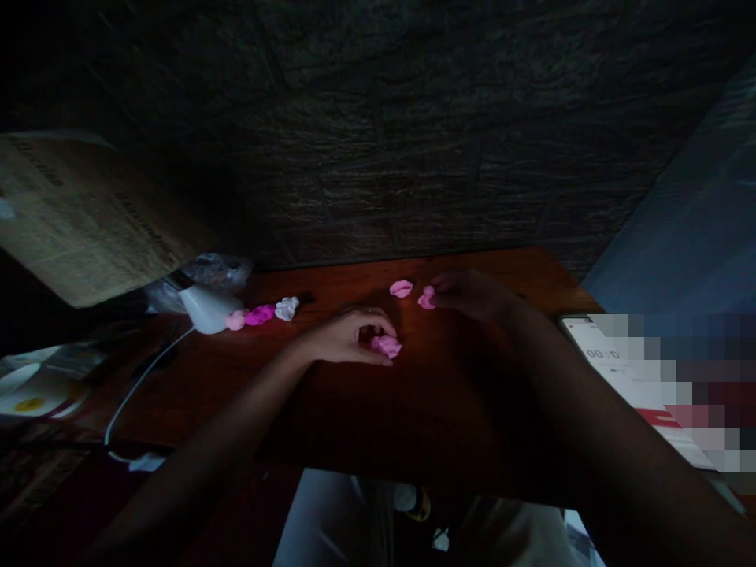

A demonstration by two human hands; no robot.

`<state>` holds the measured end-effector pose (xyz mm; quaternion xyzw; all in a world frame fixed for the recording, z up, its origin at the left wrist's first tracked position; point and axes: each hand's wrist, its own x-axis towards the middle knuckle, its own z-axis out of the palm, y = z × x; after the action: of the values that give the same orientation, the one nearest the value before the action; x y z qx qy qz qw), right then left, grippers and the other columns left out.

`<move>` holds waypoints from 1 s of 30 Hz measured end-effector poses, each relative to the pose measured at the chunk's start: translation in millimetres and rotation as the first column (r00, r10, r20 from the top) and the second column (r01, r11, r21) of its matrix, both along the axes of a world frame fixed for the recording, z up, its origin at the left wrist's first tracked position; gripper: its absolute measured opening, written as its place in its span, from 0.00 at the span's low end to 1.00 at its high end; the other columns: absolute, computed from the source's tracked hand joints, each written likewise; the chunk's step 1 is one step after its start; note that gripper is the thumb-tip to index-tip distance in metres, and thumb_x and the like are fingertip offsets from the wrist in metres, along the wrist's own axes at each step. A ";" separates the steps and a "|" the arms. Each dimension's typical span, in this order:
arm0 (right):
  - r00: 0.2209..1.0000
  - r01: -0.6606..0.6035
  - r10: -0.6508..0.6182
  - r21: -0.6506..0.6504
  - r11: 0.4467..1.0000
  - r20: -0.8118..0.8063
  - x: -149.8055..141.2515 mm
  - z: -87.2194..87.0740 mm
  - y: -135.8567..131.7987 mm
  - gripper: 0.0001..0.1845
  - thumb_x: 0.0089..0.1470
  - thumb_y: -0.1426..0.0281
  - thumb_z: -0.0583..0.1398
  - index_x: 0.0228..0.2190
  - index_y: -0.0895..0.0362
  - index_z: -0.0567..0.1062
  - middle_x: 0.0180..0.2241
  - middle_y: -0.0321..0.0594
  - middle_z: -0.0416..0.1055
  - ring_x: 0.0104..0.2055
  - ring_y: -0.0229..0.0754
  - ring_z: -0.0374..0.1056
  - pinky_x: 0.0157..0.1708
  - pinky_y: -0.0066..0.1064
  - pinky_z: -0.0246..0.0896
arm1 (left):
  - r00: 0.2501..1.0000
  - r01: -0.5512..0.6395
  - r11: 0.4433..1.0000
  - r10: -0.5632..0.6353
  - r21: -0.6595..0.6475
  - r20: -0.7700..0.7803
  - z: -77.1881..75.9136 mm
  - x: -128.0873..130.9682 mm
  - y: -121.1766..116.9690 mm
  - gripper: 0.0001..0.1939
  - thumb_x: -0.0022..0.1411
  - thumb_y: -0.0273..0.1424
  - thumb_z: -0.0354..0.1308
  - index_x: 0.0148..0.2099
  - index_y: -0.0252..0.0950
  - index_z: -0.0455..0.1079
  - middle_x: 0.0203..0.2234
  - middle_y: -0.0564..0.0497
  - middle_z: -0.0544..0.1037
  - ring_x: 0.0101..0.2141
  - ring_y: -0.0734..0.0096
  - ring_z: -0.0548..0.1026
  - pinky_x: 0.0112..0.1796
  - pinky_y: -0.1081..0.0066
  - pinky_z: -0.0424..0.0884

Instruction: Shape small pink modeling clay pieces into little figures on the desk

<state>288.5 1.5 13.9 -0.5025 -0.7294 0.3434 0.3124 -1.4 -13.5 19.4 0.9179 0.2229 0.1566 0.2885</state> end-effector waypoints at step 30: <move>0.999 0.049 -0.051 0.202 0.978 0.007 -77.7 2.1 -41.9 0.07 0.51 0.69 0.64 0.26 0.48 0.84 0.27 0.32 0.81 0.31 0.43 0.76 0.38 0.35 0.68 | 0.943 -0.284 0.951 0.254 0.125 0.213 -14.3 6.8 3.1 0.09 0.62 0.33 0.66 0.45 0.38 0.78 0.37 0.50 0.85 0.34 0.68 0.80 0.38 0.69 0.74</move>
<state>210.8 -40.4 16.0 -0.4886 -0.7494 0.2566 0.3659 5.5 -10.4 5.1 0.8785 0.3044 0.3004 0.2128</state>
